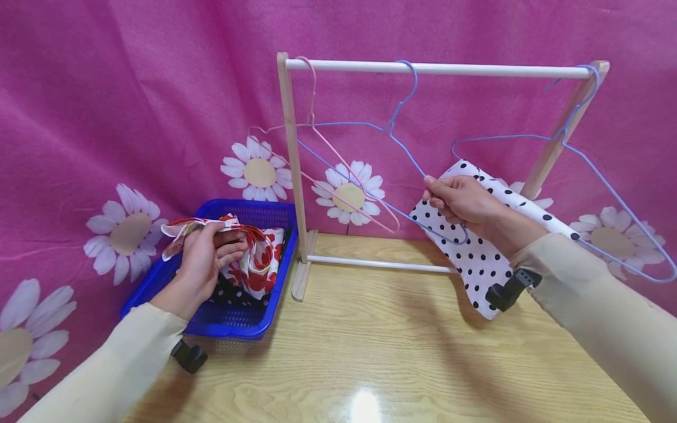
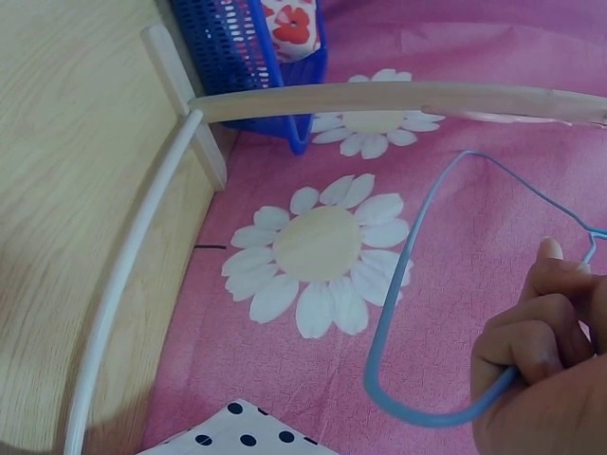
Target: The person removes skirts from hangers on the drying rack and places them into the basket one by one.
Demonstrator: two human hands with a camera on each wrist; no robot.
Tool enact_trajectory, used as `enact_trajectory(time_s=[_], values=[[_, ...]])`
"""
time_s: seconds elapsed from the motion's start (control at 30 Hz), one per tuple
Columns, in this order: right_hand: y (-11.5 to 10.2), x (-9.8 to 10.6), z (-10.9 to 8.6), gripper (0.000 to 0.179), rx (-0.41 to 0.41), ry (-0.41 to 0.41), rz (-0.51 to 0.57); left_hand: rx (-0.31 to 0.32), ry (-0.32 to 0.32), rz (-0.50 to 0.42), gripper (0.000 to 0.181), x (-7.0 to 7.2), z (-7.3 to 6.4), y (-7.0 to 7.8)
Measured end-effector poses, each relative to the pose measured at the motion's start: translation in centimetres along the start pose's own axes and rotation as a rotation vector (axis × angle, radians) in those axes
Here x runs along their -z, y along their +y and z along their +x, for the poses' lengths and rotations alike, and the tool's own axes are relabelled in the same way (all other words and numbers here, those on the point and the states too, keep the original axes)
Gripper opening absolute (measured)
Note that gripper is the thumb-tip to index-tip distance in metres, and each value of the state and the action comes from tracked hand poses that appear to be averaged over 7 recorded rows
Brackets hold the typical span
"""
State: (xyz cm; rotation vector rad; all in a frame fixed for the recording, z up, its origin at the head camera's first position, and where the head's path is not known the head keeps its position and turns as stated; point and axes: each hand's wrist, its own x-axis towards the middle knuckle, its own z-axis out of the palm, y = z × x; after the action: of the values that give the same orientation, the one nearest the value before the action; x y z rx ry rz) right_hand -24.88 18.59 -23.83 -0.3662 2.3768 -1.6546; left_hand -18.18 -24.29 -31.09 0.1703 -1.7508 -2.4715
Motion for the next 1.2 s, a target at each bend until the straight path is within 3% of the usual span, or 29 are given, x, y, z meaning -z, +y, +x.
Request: enact_trajectory(time_s=[0.17, 0.43, 0.7, 1.2], values=[[0.0, -0.1, 0.2, 0.042, 0.006, -0.009, 0.012, 0.002, 0.027, -0.011, 0.012, -0.4, 1.8, 0.0], [-0.2, -0.2, 0.3, 0.044, 0.012, -0.021, 0.017, 0.006, 0.029, -0.057, 0.014, -0.4, 4.1, 0.2], [-0.5, -0.3, 0.5, 0.043, 0.008, -0.012, 0.010, 0.040, 0.106, -0.015, 0.013, -0.5, 5.7, 0.3], [-0.7, -0.6, 0.7, 0.043, 0.004, -0.019, 0.027, 0.126, 0.223, -0.062, 0.021, 0.0, 8.0, 0.3]])
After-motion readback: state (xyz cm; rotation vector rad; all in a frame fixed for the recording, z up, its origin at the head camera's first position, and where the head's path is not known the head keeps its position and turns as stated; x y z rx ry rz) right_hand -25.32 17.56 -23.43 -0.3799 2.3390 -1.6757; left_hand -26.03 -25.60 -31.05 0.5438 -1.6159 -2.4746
